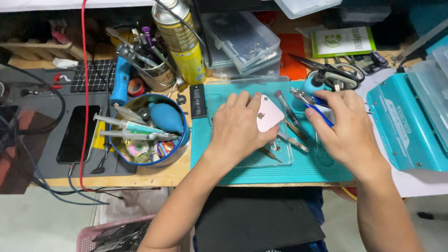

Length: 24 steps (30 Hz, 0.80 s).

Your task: The person disassembles a smartphone at a repair workbench. They use a screwdriver to remove screws from the opened phone, apply liquid from a bottle, pry components with tweezers, lift out the battery, and use pliers to grip and extract parts from the chassis.

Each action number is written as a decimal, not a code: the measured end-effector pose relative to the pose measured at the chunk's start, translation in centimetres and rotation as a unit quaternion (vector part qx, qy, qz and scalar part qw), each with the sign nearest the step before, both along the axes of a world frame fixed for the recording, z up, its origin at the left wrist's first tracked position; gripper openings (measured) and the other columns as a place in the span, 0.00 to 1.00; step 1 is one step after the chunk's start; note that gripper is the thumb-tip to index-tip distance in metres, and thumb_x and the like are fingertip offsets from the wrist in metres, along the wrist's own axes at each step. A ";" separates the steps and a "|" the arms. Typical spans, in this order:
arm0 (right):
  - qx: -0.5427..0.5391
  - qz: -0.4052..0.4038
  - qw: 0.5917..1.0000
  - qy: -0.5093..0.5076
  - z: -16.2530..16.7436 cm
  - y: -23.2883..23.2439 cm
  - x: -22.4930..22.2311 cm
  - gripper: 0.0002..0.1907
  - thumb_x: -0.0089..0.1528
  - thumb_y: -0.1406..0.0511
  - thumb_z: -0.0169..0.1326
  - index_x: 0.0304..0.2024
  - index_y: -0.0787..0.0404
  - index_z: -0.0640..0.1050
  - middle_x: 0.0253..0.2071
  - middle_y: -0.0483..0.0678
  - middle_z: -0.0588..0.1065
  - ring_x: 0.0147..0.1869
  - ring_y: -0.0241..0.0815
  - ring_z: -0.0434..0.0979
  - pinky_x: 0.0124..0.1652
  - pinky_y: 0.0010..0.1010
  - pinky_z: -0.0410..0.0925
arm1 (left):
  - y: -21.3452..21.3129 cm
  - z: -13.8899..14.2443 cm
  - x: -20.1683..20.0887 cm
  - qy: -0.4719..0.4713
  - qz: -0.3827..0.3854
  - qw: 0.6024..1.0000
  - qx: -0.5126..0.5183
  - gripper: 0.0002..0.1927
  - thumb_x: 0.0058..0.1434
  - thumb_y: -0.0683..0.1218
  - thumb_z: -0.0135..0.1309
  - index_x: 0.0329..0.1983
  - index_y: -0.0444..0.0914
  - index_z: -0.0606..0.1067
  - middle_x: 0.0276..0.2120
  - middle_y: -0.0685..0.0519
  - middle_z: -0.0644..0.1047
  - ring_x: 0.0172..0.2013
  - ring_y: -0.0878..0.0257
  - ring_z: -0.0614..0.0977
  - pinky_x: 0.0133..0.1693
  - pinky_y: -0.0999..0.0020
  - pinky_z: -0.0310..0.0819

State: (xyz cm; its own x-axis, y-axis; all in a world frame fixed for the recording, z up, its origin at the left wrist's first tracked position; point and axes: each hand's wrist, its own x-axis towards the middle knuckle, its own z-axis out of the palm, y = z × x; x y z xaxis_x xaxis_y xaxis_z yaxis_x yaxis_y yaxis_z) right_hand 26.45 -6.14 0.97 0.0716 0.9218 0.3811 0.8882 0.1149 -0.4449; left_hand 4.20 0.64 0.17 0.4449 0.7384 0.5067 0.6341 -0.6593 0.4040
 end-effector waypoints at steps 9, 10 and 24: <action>0.028 -0.079 0.993 0.077 -0.5 -1.7 3.2 0.21 0.69 0.60 0.54 0.62 0.61 0.75 0.49 0.59 0.73 0.52 0.57 0.75 0.52 0.44 0.67 | 0.5 -0.3 -0.3 -0.030 0.009 1.000 0.000 0.34 0.49 0.58 0.68 0.54 0.34 0.78 0.38 0.47 0.76 0.41 0.49 0.80 0.39 0.54 0.75; 0.019 -0.100 0.993 0.067 -0.9 -1.9 3.6 0.21 0.69 0.60 0.53 0.63 0.61 0.75 0.49 0.61 0.72 0.52 0.59 0.74 0.52 0.46 0.67 | 0.5 -0.5 -0.6 -0.067 0.007 0.998 -0.020 0.33 0.51 0.58 0.67 0.55 0.34 0.77 0.39 0.47 0.78 0.40 0.50 0.81 0.39 0.56 0.76; -0.009 -0.159 0.981 -0.109 -6.1 1.2 3.4 0.33 0.61 0.52 0.61 0.63 0.64 0.73 0.53 0.63 0.69 0.57 0.64 0.67 0.54 0.52 0.63 | 1.2 -2.9 -1.9 -0.515 -0.202 0.615 -0.561 0.30 0.73 0.58 0.30 0.60 0.32 0.70 0.51 0.41 0.79 0.42 0.57 0.83 0.36 0.61 0.82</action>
State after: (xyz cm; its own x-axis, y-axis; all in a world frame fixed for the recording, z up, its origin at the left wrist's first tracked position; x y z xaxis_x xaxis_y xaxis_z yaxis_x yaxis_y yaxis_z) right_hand 29.89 -4.98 -5.09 0.2763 0.8724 0.4032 0.9518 -0.1903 -0.2403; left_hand 2.29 1.86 -2.74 0.5773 0.8147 -0.0547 -0.4643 0.3826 0.7988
